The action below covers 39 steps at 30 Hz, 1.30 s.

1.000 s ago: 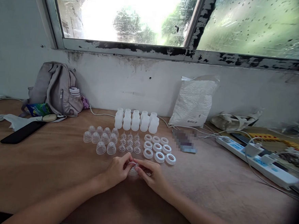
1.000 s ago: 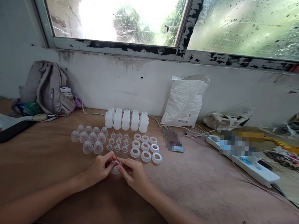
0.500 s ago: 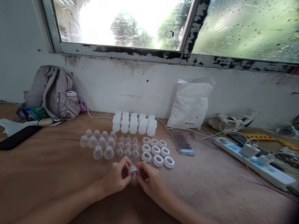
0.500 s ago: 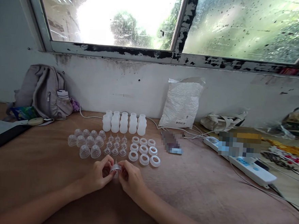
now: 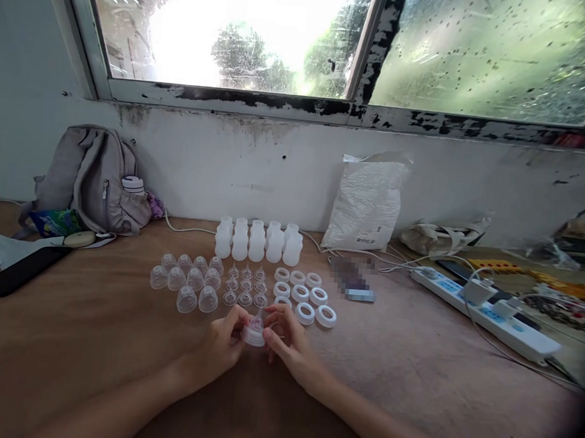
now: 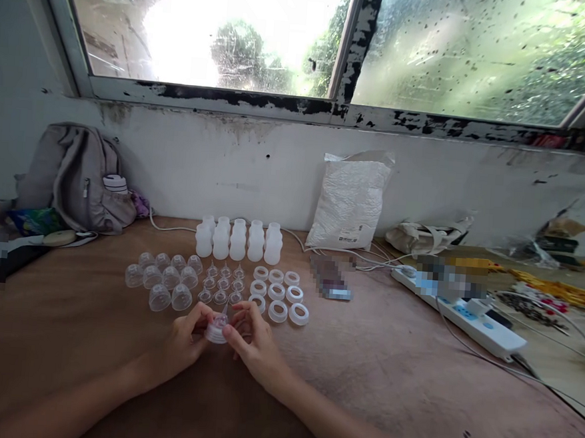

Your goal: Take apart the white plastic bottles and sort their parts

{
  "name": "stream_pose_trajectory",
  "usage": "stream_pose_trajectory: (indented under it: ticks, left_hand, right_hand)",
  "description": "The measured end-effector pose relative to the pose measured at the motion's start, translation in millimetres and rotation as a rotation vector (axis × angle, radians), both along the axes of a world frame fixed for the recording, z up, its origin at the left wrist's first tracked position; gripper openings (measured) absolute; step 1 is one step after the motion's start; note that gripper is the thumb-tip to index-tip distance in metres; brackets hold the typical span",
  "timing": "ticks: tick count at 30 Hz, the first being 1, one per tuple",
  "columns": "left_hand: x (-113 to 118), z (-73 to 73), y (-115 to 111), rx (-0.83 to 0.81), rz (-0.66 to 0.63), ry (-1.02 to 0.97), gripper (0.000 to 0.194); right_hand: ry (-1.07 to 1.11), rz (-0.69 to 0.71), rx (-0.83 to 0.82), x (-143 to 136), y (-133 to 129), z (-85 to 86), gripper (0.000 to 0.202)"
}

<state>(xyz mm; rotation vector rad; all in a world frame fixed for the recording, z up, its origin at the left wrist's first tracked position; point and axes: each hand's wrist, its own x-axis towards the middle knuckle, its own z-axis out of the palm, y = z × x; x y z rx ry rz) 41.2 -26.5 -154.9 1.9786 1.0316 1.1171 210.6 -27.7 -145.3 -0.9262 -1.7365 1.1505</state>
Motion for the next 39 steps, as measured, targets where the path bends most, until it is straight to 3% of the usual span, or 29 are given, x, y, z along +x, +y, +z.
stream_pose_trajectory:
  ticks: [6,10,18,24,27,31,35,39]
  left_hand:
    - [1.6,0.3,-0.7,-0.076,-0.029,-0.096,0.01]
    - [2.6,0.9,2.5,-0.161,-0.001,-0.162,0.024]
    - [5.2,2.7,1.3,-0.226,-0.014,-0.196,0.018]
    - [-10.0,23.7,5.4,-0.188,0.021,-0.149,0.024]
    - [-28.3,46.8,27.7,-0.054,0.157,-0.02,0.017]
    - [-53.2,72.6,82.3,0.087,0.342,0.185,0.017]
    - [-71.7,76.3,129.9,0.096,0.419,0.388,0.019]
    - [-84.6,73.9,150.2,0.082,0.456,0.478,0.019]
  right_hand:
    - [0.003,-0.004,0.072,-1.1,0.6,-1.4,0.023]
    - [0.088,0.031,0.0,-1.4,1.2,-2.2,0.028]
    - [0.032,-0.047,0.022,-2.0,0.7,2.3,0.021]
    - [0.132,-0.106,-0.062,5.4,9.6,1.3,0.026]
    - [0.129,-0.16,-0.066,10.4,14.4,1.2,0.027]
    - [0.105,-0.178,-0.048,13.5,17.1,1.2,0.028]
    - [0.094,-0.168,-0.041,15.2,17.3,0.0,0.028]
    - [0.086,-0.174,-0.023,16.8,18.9,-2.5,0.028]
